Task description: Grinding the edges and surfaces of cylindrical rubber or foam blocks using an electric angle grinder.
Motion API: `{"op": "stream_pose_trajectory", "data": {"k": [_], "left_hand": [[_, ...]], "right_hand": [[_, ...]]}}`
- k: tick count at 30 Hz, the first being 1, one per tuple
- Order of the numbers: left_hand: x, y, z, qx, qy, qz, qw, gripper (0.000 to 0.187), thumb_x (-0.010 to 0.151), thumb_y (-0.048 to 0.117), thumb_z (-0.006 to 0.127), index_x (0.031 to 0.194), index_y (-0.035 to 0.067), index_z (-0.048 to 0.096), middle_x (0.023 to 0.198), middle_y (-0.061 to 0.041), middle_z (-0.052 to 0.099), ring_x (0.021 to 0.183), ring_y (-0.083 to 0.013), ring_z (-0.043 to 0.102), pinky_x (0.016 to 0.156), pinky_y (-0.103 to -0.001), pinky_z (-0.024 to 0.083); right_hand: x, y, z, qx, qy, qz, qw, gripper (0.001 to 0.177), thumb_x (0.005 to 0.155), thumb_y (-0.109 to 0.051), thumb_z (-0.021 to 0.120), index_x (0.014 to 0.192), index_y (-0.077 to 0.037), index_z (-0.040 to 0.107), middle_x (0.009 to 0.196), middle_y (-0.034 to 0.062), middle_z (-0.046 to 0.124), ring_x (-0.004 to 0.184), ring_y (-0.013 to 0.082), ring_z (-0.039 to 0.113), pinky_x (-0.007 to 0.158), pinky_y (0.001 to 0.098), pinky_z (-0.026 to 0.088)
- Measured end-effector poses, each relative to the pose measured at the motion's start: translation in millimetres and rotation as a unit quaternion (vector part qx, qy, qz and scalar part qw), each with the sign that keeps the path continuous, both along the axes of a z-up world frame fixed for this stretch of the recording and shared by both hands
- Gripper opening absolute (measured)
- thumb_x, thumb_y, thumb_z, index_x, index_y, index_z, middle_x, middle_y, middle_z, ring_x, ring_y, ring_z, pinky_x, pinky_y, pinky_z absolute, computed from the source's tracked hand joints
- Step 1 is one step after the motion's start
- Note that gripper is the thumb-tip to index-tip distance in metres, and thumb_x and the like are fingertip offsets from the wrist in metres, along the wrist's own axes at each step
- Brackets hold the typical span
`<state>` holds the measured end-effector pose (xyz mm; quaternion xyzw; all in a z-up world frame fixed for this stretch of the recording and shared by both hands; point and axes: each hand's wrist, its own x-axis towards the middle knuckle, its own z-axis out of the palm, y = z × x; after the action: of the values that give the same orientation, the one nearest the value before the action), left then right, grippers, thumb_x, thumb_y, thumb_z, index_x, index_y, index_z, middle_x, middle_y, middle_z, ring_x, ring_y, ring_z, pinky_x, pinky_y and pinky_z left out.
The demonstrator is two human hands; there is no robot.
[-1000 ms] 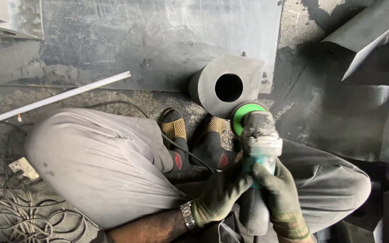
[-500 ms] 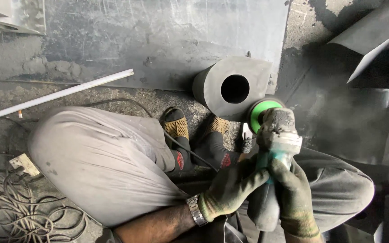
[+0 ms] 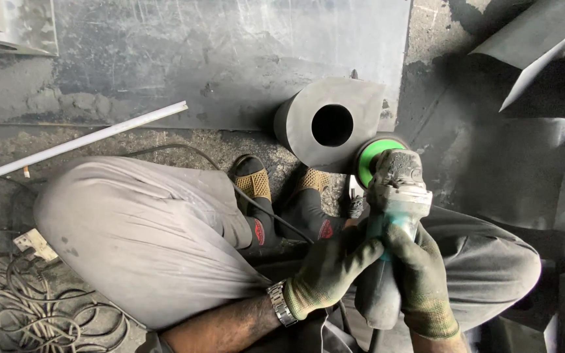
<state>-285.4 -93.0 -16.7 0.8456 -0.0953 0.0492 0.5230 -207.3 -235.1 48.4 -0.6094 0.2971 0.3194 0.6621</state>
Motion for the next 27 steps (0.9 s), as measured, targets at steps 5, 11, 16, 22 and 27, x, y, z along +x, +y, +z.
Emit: {"op": "stream_pose_trajectory", "data": {"k": [5,11,16,22,27], "left_hand": [[-22,0,10,-0.233,0.212,0.008,0.949,0.021,0.108,0.026,0.057,0.117,0.009,0.065,0.096,-0.015,0.071,0.083,-0.032,0.072,0.066,-0.04,0.054],[14,12,26,-0.251,0.269,0.018,0.93,0.026,0.106,0.03,0.057,0.113,0.008,0.068,0.094,-0.016,0.073,0.08,-0.0326,0.073,0.065,-0.041,0.055],[2,12,28,-0.229,0.229,0.018,0.946,0.027,0.107,0.03,0.057,0.114,0.005,0.066,0.096,-0.017,0.071,0.085,-0.0336,0.071,0.067,-0.04,0.055],[-64,-24,-21,0.333,-0.044,0.024,0.941,0.019,0.104,0.022,0.055,0.115,0.011,0.066,0.104,-0.013,0.073,0.077,-0.026,0.067,0.06,-0.037,0.052],[-19,-5,3,-0.161,0.224,-0.023,0.961,0.02,0.11,0.027,0.055,0.122,0.014,0.064,0.097,-0.01,0.071,0.08,-0.0257,0.069,0.063,-0.037,0.051]], "right_hand": [[-26,-17,-14,0.012,-0.013,0.025,1.0,0.055,0.089,-0.022,0.066,0.135,0.006,0.057,0.115,0.0094,0.068,0.103,0.0167,0.063,0.094,0.0334,0.05],[-9,-9,-12,0.023,-0.007,0.004,1.0,0.054,0.089,-0.023,0.067,0.134,0.006,0.058,0.113,0.0103,0.068,0.101,0.0184,0.064,0.092,0.0348,0.051],[-19,-10,-12,0.038,-0.007,-0.014,0.999,0.052,0.09,-0.025,0.065,0.131,0.005,0.058,0.111,0.0095,0.069,0.099,0.0185,0.065,0.091,0.0356,0.052],[-33,-14,-13,0.016,0.019,0.065,0.998,0.053,0.085,-0.017,0.07,0.132,0.006,0.06,0.106,0.0087,0.068,0.093,0.0164,0.063,0.09,0.0339,0.05],[-16,-3,2,0.008,0.011,0.005,1.0,0.052,0.085,-0.018,0.066,0.131,0.005,0.058,0.107,0.007,0.07,0.095,0.0149,0.064,0.089,0.0326,0.051]]}}
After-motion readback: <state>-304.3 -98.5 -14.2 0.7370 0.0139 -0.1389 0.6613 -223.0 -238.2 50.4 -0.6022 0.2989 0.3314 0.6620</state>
